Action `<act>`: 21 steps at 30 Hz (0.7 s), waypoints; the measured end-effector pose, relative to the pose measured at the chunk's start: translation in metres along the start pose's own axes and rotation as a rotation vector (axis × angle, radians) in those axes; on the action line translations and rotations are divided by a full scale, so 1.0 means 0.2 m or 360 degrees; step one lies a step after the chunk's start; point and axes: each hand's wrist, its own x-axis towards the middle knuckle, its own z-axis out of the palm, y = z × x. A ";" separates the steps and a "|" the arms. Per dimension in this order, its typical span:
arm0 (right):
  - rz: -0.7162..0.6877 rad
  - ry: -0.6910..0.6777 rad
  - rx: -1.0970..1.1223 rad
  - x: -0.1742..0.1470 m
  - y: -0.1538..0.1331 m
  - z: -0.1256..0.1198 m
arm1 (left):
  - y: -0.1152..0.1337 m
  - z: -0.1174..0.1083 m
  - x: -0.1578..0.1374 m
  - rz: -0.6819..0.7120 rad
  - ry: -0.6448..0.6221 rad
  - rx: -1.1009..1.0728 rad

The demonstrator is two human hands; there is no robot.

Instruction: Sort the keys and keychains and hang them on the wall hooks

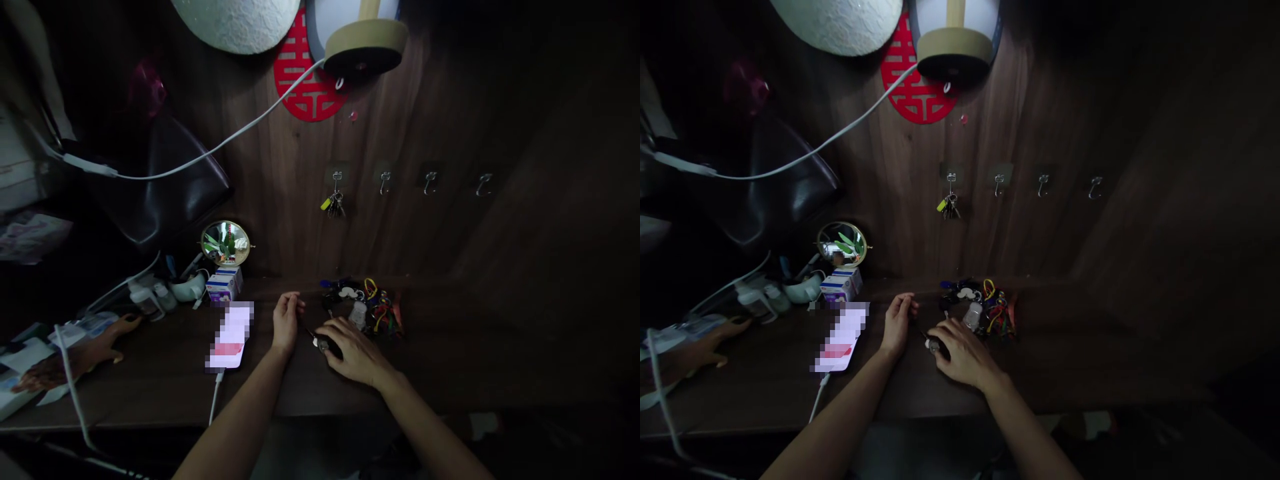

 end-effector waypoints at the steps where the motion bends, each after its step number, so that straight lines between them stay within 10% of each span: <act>1: 0.0017 0.0014 0.0012 0.00 0.01 0.01 | 0.00 0.00 0.00 -0.0002 -0.0001 0.0004; 21: 0.0691 0.0378 0.1475 0.18 0.24 0.00 | -0.01 0.06 -0.07 0.0052 -0.0690 0.0372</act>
